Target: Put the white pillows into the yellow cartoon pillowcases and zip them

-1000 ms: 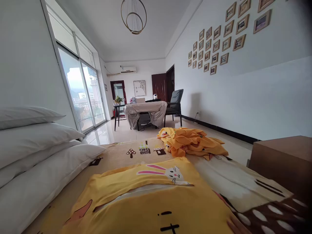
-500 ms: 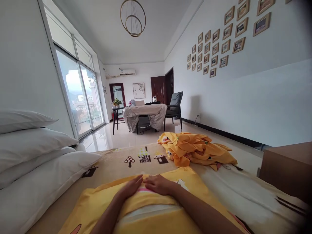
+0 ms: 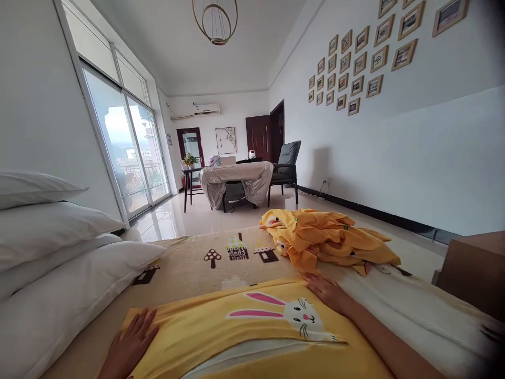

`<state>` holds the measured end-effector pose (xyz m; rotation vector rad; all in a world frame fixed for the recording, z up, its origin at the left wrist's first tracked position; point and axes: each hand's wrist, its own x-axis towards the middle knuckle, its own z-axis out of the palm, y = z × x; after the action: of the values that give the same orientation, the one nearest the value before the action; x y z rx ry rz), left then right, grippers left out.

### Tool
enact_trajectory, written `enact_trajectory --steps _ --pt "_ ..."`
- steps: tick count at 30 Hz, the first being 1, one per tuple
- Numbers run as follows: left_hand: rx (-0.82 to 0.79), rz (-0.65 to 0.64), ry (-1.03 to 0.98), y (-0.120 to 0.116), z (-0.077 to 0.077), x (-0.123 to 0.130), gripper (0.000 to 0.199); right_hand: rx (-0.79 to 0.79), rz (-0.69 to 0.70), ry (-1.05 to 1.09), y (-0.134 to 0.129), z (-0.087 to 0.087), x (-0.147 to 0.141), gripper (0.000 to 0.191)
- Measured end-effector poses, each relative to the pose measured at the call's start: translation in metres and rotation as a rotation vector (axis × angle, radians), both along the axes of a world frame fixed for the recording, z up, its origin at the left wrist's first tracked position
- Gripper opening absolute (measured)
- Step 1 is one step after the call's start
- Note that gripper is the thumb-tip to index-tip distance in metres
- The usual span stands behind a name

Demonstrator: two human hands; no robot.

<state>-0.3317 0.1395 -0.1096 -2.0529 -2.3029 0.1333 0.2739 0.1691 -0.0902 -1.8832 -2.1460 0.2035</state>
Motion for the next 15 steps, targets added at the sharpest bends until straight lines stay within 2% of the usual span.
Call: enact_trajectory --steps 2,4,7,11,13,15 --pt "-0.014 0.024 -0.017 -0.004 0.01 0.009 0.056 0.042 -0.062 -0.085 -0.002 -0.001 0.001 0.053" --pt "-0.021 -0.001 0.003 -0.014 0.028 0.015 0.056 0.08 -0.082 -0.14 -0.01 0.006 0.001 0.052" --pt "0.017 -0.11 0.029 -0.041 0.063 0.016 0.047 0.133 -0.026 -0.216 -0.031 0.027 0.01 0.048" --pt "0.114 -0.123 -0.215 -0.08 0.109 0.032 0.049 0.266 0.056 -0.292 -0.07 0.061 0.023 0.046" --pt "0.1 -0.172 -0.291 -0.095 0.128 0.055 0.053 0.308 0.088 -0.255 -0.092 0.081 0.007 0.043" --pt "0.038 -0.312 -0.395 -0.107 0.142 0.085 0.057 0.31 0.192 -0.168 -0.115 0.101 -0.029 0.045"
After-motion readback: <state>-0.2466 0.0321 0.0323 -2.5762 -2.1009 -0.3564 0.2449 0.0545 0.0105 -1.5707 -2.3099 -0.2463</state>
